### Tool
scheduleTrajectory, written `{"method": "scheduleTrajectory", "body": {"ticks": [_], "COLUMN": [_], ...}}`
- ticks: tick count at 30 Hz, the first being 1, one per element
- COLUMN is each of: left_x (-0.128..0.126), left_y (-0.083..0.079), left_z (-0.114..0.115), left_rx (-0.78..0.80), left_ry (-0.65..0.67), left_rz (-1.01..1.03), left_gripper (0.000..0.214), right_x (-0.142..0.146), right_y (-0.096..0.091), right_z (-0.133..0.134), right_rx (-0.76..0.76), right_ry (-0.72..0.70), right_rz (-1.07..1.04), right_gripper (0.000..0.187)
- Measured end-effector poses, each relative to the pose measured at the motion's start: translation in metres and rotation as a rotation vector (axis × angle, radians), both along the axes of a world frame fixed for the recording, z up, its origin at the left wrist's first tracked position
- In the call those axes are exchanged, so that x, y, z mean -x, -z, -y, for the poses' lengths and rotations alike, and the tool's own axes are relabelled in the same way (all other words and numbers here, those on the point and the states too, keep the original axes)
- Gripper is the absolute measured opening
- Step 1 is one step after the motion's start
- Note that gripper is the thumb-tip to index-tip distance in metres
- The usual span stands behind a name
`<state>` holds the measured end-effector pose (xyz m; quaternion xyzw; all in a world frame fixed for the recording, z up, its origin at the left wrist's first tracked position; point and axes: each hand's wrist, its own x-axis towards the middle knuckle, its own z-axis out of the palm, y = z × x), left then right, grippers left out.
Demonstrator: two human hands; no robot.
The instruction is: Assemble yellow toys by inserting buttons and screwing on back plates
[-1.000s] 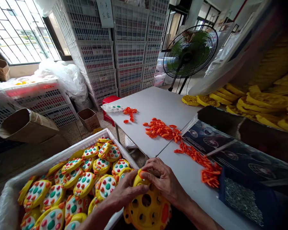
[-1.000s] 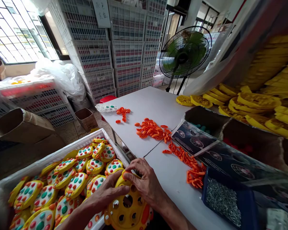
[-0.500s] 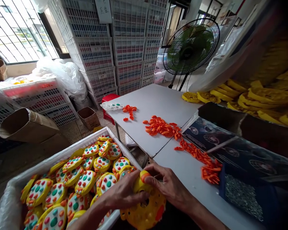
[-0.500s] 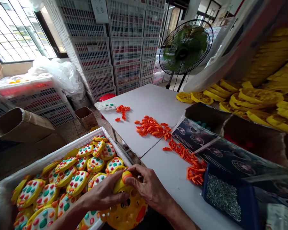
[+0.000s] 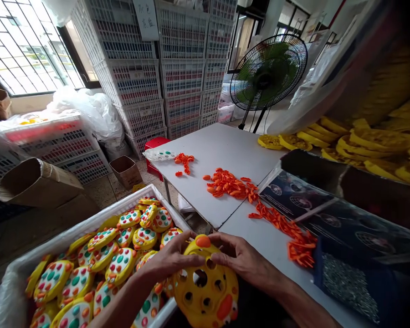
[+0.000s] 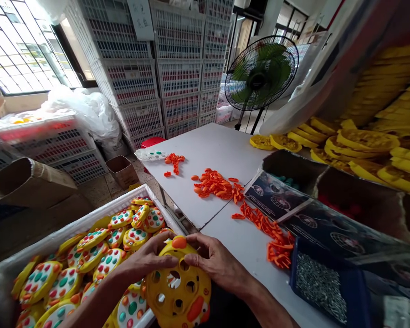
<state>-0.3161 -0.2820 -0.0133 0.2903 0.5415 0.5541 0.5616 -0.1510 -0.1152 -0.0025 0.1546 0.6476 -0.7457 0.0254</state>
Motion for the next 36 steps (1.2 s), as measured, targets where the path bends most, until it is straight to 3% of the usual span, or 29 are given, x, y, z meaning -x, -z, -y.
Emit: {"method": "scheduleTrajectory", "body": {"ticks": [3,7,12,16,20,24,28,32,36], "left_x": [0.011,0.006,-0.012,-0.007,0.005,0.013,0.014,0.010,0.005], "left_y": [0.003,0.015,0.024,0.016,0.006,0.005,0.013,0.019,0.024], "left_z": [0.003,0.005,0.001,0.001,0.007,0.012,0.016,0.018,0.019], "left_rx": [-0.068,-0.218,-0.169,-0.160,-0.110,-0.029,0.097,0.150,0.167], "left_ry": [-0.040,-0.260,-0.491,-0.497,-0.392,-0.274,-0.207,-0.126,-0.115], "left_rz": [0.095,0.247,0.290,0.277,0.237,0.196,0.202,0.211,0.210], "left_gripper": [0.059,0.058,0.050,0.052,0.052,0.047,0.056,0.052,0.055], "right_x": [-0.001,0.000,0.000,-0.003,-0.005,0.005,0.035,0.076,0.109], "right_y": [0.005,0.015,0.029,0.036,0.041,0.031,0.016,0.017,0.025], "right_z": [0.000,0.004,0.023,0.031,0.016,-0.015,-0.055,-0.092,-0.107], "right_rx": [0.042,0.161,0.255,0.220,-0.064,-0.581,-1.109,-1.285,-1.412], "right_ry": [0.179,0.481,0.565,0.516,0.519,0.443,0.355,0.371,0.314], "right_rz": [-0.003,-0.020,-0.030,-0.009,0.039,0.017,-0.036,0.035,0.083], "right_gripper": [0.050,0.055,0.054,0.053,0.055,0.041,0.028,0.028,0.024]}}
